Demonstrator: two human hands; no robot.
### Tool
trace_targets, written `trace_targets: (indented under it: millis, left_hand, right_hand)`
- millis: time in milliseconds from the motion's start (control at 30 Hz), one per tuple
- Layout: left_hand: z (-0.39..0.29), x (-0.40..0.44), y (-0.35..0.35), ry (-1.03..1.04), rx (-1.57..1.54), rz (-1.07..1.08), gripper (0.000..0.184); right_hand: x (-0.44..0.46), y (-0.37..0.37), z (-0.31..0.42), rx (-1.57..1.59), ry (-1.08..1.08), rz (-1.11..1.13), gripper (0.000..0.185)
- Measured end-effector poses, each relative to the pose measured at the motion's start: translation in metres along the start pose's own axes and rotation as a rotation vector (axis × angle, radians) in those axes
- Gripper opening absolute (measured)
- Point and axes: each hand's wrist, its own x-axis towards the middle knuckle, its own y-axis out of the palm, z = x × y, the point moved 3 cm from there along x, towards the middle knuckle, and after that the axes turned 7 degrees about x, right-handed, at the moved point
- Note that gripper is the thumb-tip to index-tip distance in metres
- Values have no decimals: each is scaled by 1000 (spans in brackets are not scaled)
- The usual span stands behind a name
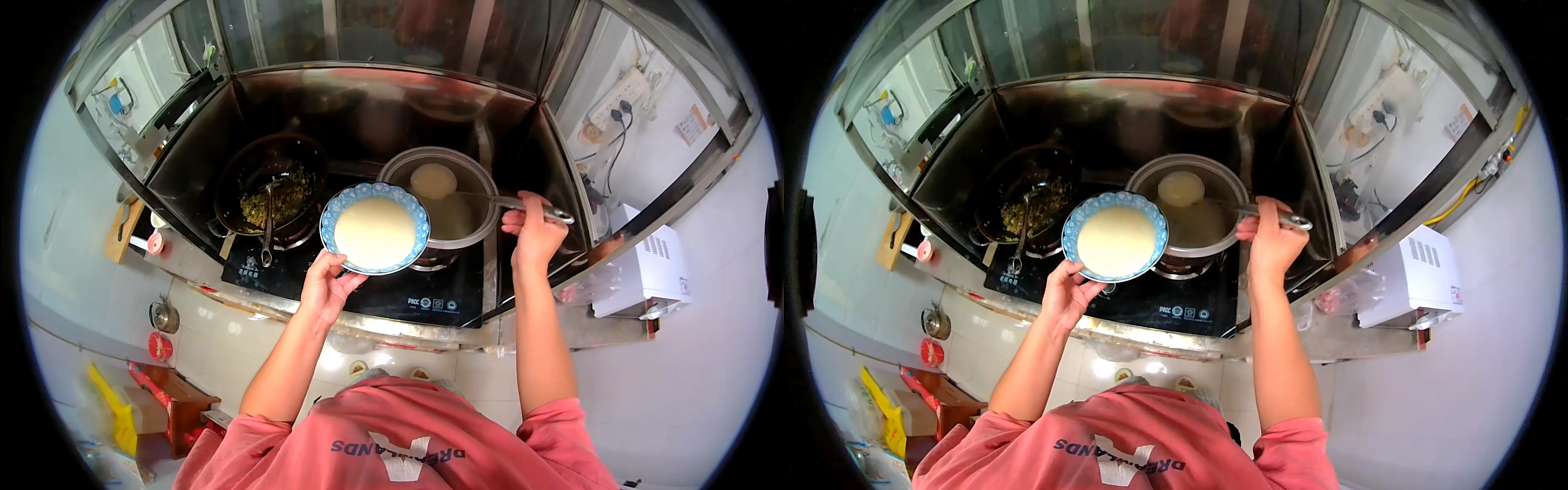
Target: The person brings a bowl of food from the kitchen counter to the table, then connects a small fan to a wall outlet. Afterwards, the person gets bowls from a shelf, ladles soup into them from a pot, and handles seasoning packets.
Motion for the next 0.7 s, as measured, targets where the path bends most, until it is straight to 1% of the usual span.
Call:
trace_targets:
  millis: [100,267,467,533,567,700]
  left_hand:
    - [0,2,2,-33,25,36,32]
    - [-3,14,21,-65,-81,79,27]
    - [-5,37,45,-57,-156,113,35]
    - [-4,45,48,-105,-192,87,35]
    - [-3,50,48,-102,-209,113,48]
    - [-1,61,46,-81,-198,120,48]
  right_hand:
    - [6,13,29,19,-72,4,19]
    - [3,30,73,44,-102,23,23]
    - [-15,37,90,25,-108,39,24]
    - [-24,38,89,9,-104,53,23]
    - [-28,38,89,-10,-142,89,21]
    - [-44,37,90,-47,-207,203,17]
